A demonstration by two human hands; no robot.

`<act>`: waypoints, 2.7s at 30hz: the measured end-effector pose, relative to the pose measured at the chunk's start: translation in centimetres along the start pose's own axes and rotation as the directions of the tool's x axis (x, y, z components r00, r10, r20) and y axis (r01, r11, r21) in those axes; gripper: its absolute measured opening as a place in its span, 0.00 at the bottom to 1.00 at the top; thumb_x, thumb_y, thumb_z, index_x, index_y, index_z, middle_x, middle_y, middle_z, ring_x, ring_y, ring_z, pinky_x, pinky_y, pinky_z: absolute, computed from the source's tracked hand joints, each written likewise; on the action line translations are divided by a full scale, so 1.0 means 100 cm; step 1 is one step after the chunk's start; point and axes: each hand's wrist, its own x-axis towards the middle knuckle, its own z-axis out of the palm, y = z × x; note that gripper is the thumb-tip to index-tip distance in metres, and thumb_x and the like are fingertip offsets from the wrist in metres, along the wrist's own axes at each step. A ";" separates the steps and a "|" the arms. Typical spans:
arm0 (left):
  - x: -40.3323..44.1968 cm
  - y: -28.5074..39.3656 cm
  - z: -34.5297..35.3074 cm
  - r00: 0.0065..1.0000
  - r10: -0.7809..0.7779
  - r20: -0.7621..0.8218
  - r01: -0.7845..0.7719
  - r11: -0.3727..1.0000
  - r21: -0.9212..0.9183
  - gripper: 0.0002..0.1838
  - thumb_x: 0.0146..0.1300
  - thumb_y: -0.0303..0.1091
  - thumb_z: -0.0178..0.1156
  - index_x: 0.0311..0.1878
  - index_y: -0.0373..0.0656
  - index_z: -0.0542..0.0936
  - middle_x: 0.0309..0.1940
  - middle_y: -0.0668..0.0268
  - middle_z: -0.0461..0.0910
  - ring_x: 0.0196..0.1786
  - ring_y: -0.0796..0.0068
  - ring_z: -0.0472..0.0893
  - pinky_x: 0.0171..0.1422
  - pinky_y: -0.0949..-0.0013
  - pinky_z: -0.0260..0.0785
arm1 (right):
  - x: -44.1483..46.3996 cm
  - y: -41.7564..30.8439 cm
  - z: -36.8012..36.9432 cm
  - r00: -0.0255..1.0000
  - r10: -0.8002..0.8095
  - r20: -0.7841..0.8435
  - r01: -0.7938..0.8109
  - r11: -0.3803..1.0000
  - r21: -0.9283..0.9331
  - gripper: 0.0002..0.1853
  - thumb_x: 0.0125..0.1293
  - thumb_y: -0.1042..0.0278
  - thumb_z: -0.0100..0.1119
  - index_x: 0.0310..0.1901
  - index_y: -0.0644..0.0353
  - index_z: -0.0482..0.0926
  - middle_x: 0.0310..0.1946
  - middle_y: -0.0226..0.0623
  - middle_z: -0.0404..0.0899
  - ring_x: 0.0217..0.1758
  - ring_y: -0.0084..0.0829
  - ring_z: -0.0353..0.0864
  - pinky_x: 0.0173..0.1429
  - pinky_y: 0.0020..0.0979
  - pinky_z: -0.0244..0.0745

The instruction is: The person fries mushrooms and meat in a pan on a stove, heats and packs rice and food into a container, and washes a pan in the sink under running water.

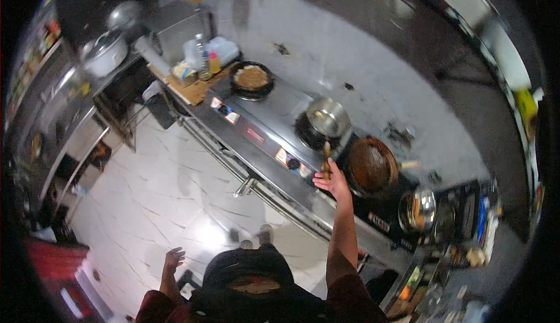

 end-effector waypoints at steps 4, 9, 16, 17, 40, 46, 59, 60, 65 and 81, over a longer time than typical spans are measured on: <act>-0.025 -0.055 0.013 0.984 -0.111 0.143 0.149 0.943 -0.298 0.11 0.64 0.41 0.62 0.46 0.47 0.80 0.32 0.67 0.78 0.33 0.75 0.76 0.31 0.65 0.70 | 0.045 0.010 0.030 0.999 0.003 0.042 -0.007 0.995 0.098 0.18 0.70 0.47 0.61 0.34 0.53 0.71 0.12 0.19 0.56 0.10 0.15 0.55 0.13 0.26 0.49; -0.004 -0.047 -0.010 0.968 -0.246 -0.043 0.237 0.960 -0.150 0.15 0.66 0.43 0.60 0.51 0.46 0.79 0.39 0.67 0.79 0.40 0.73 0.76 0.38 0.64 0.70 | 0.020 0.053 0.083 0.980 -0.197 -0.018 0.197 0.980 -0.025 0.18 0.71 0.54 0.61 0.27 0.48 0.66 0.13 0.19 0.56 0.08 0.16 0.53 0.13 0.25 0.48; 0.089 -0.020 -0.144 0.988 -0.126 -0.089 0.107 0.975 -0.196 0.20 0.69 0.46 0.58 0.58 0.44 0.77 0.48 0.67 0.80 0.49 0.71 0.78 0.47 0.63 0.71 | -0.038 0.068 0.319 0.969 -0.243 0.042 0.245 0.969 -0.033 0.13 0.71 0.55 0.62 0.33 0.47 0.70 0.18 0.20 0.64 0.13 0.16 0.60 0.16 0.23 0.53; 0.092 -0.019 -0.172 0.991 -0.085 -0.106 0.064 0.979 -0.193 0.21 0.69 0.46 0.57 0.59 0.44 0.76 0.50 0.67 0.80 0.50 0.71 0.78 0.48 0.63 0.71 | -0.052 0.065 0.371 0.989 -0.146 0.011 0.146 0.985 -0.092 0.10 0.72 0.56 0.61 0.35 0.47 0.72 0.23 0.20 0.68 0.16 0.15 0.63 0.16 0.23 0.55; 0.354 0.420 -0.893 0.734 0.146 -0.663 -0.604 0.586 -0.540 0.29 0.69 0.51 0.60 0.58 0.32 0.76 0.45 0.55 0.82 0.43 0.64 0.83 0.48 0.66 0.77 | 0.038 0.374 1.340 0.431 0.493 0.756 0.076 0.814 -0.575 0.16 0.70 0.55 0.61 0.32 0.51 0.66 0.16 0.22 0.60 0.13 0.18 0.59 0.16 0.26 0.52; 0.448 0.620 -1.110 0.667 0.463 -0.584 -0.707 0.641 -0.299 0.15 0.71 0.43 0.59 0.39 0.39 0.80 0.28 0.69 0.80 0.32 0.80 0.77 0.40 0.75 0.68 | 0.065 0.436 1.513 0.366 0.505 0.782 0.050 0.828 -0.558 0.17 0.69 0.51 0.62 0.33 0.51 0.67 0.15 0.22 0.60 0.12 0.19 0.59 0.16 0.26 0.53; 0.855 0.788 -1.283 0.845 0.528 0.082 -0.458 0.795 -0.398 0.12 0.64 0.30 0.64 0.47 0.33 0.79 0.46 0.55 0.83 0.32 0.69 0.79 0.36 0.67 0.73 | 0.035 0.518 1.680 0.638 0.386 0.667 0.412 0.560 -0.719 0.20 0.71 0.51 0.57 0.58 0.53 0.79 0.29 0.45 0.81 0.31 0.40 0.81 0.36 0.44 0.74; 0.875 0.787 -1.283 0.823 0.551 0.138 -0.434 0.767 -0.473 0.14 0.64 0.31 0.65 0.49 0.34 0.78 0.49 0.54 0.82 0.34 0.66 0.80 0.39 0.66 0.76 | 0.036 0.521 1.682 0.657 0.381 0.651 0.426 0.524 -0.737 0.21 0.71 0.50 0.57 0.58 0.53 0.79 0.27 0.43 0.80 0.29 0.38 0.81 0.35 0.43 0.74; 0.913 0.788 -1.284 0.940 0.327 0.094 -0.223 0.802 -0.554 0.19 0.65 0.32 0.66 0.56 0.39 0.75 0.54 0.53 0.80 0.51 0.61 0.84 0.53 0.64 0.82 | 0.038 0.528 1.694 0.691 0.425 0.585 0.351 0.510 -0.785 0.23 0.70 0.48 0.57 0.61 0.52 0.78 0.25 0.41 0.80 0.26 0.35 0.80 0.34 0.40 0.74; 0.877 0.777 -1.293 0.716 0.483 0.504 -0.156 0.815 -0.559 0.32 0.72 0.50 0.55 0.73 0.44 0.65 0.72 0.63 0.67 0.66 0.74 0.74 0.63 0.66 0.68 | 0.043 0.489 1.721 0.647 0.295 0.703 0.446 0.602 -0.663 0.30 0.66 0.56 0.63 0.64 0.65 0.71 0.51 0.49 0.80 0.60 0.41 0.76 0.64 0.41 0.69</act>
